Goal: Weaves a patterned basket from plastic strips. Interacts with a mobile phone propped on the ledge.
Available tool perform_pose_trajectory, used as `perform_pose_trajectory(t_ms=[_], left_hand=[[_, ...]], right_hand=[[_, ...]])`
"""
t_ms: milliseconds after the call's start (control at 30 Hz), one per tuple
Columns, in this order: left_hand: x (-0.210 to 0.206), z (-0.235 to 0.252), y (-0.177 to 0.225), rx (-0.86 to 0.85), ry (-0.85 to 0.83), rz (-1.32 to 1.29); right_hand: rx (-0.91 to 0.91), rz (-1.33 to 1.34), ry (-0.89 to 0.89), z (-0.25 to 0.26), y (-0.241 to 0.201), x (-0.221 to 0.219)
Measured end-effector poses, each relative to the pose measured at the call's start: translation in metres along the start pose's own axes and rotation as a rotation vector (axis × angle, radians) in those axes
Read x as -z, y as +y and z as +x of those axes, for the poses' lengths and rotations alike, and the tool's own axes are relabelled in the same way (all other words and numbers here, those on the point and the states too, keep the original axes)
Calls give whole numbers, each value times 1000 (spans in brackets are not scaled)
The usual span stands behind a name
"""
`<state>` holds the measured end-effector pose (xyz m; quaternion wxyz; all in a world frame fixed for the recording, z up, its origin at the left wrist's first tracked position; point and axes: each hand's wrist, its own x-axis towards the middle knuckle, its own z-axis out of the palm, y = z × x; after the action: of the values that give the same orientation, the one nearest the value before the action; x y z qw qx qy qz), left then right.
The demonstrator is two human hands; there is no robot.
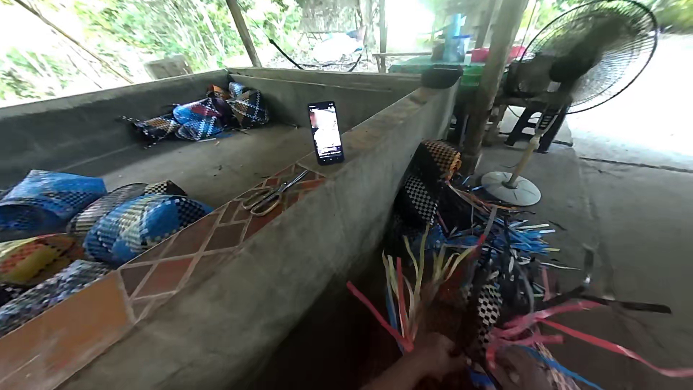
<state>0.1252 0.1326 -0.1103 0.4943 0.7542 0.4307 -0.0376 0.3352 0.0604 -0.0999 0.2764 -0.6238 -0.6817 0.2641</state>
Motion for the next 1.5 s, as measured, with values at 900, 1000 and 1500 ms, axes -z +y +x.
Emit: perform_pose_trajectory(t_ms=[900,1000,1500], left_hand=[[-19,-36,-4,28,405,2],[-13,-30,-12,63,304,26],[4,-39,-25,-315,178,-148]], right_hand=[[227,-28,-209,8,-23,-24],[166,152,-242,11,-32,-3],[-216,33,-588,9,-71,-19]])
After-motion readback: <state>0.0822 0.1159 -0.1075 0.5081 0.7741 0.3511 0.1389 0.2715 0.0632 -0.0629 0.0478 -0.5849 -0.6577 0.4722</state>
